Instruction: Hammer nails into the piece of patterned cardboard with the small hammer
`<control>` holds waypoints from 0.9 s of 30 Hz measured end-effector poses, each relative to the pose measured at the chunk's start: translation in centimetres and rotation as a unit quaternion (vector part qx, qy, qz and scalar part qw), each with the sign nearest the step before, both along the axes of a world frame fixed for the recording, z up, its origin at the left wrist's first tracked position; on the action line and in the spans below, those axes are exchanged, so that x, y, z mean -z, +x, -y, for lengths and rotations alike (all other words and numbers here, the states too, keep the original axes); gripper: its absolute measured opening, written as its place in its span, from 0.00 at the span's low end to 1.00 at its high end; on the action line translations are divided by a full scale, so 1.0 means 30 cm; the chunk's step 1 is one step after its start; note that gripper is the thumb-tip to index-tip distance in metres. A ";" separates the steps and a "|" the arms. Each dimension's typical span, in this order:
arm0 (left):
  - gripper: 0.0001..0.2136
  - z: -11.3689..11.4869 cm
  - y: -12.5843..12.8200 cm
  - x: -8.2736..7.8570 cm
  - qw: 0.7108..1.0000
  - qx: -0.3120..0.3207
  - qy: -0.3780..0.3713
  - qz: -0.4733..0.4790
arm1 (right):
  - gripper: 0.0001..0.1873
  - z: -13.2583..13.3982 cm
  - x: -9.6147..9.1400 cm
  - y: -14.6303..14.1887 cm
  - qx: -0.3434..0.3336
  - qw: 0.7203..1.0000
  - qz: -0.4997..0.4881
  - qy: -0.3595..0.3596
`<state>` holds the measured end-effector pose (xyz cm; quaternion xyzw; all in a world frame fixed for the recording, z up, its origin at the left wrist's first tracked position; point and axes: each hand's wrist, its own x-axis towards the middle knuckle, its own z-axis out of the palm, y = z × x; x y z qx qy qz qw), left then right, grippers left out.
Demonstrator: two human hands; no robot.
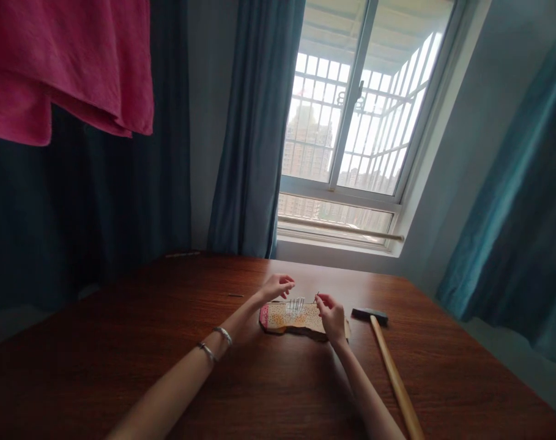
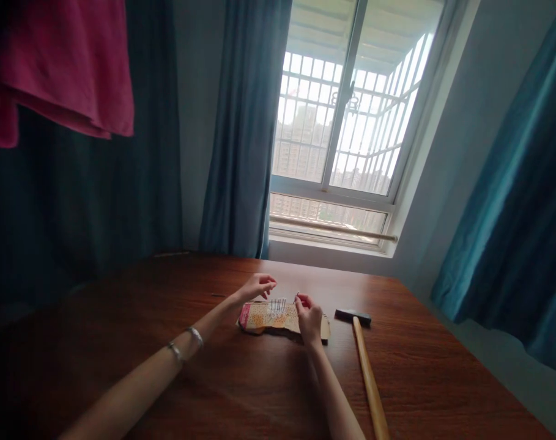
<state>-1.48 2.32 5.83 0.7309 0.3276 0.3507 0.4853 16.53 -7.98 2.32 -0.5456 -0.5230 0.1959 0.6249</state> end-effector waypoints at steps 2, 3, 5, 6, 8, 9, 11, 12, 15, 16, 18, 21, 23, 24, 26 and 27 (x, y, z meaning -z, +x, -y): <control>0.18 -0.025 -0.001 0.034 0.998 -0.030 -0.027 0.039 | 0.20 -0.024 0.010 0.028 0.018 0.999 0.033 0.001; 0.18 -0.032 0.001 0.052 0.997 -0.034 -0.042 0.057 | 0.20 -0.038 0.017 0.036 0.019 0.999 0.047 0.000; 0.19 -0.032 0.010 0.084 0.994 -0.031 -0.067 0.081 | 0.19 -0.067 0.035 0.041 0.011 0.997 0.072 -0.004; 0.19 -0.027 0.016 0.097 0.993 -0.030 -0.074 0.087 | 0.18 -0.079 0.046 0.040 0.004 0.997 0.083 -0.005; 0.19 -0.013 0.029 0.116 0.992 -0.027 -0.080 0.089 | 0.16 -0.099 0.065 0.032 -0.011 0.995 0.096 -0.008; 0.20 -0.006 0.035 0.122 0.993 -0.024 -0.079 0.088 | 0.15 -0.105 0.073 0.027 -0.016 0.995 0.099 -0.009; 0.20 0.007 0.045 0.127 0.994 -0.014 -0.070 0.081 | 0.14 -0.112 0.086 0.020 -0.024 0.994 0.105 -0.009; 0.21 0.011 0.048 0.128 0.995 -0.009 -0.062 0.074 | 0.14 -0.112 0.090 0.019 -0.025 0.994 0.107 -0.008; 0.22 0.020 0.055 0.125 0.999 -0.004 -0.035 0.034 | 0.14 -0.110 0.098 0.017 -0.024 0.994 0.110 -0.004; 0.22 0.022 0.057 0.124 0.999 -0.005 -0.025 0.021 | 0.14 -0.108 0.099 0.017 -0.024 0.994 0.110 -0.003; 0.21 0.022 0.060 0.127 1.000 -0.003 -0.005 0.003 | 0.15 -0.103 0.098 0.015 -0.024 0.993 0.112 -0.002; 0.20 0.017 0.065 0.140 1.000 0.006 0.018 -0.004 | 0.14 -0.096 0.094 0.011 -0.027 0.993 0.115 -0.002; 0.20 0.012 0.069 0.151 0.999 0.015 0.029 -0.008 | 0.13 -0.093 0.091 0.008 -0.027 0.993 0.118 -0.005; 0.19 0.010 0.071 0.155 0.999 0.016 0.036 -0.013 | 0.13 -0.092 0.090 0.007 -0.026 0.992 0.119 -0.006; 0.18 0.008 0.075 0.160 0.998 0.013 0.052 -0.028 | 0.12 -0.092 0.089 0.007 -0.025 0.992 0.123 -0.009; 0.18 0.009 0.078 0.160 0.997 0.008 0.061 -0.037 | 0.12 -0.092 0.088 0.007 -0.025 0.992 0.125 -0.009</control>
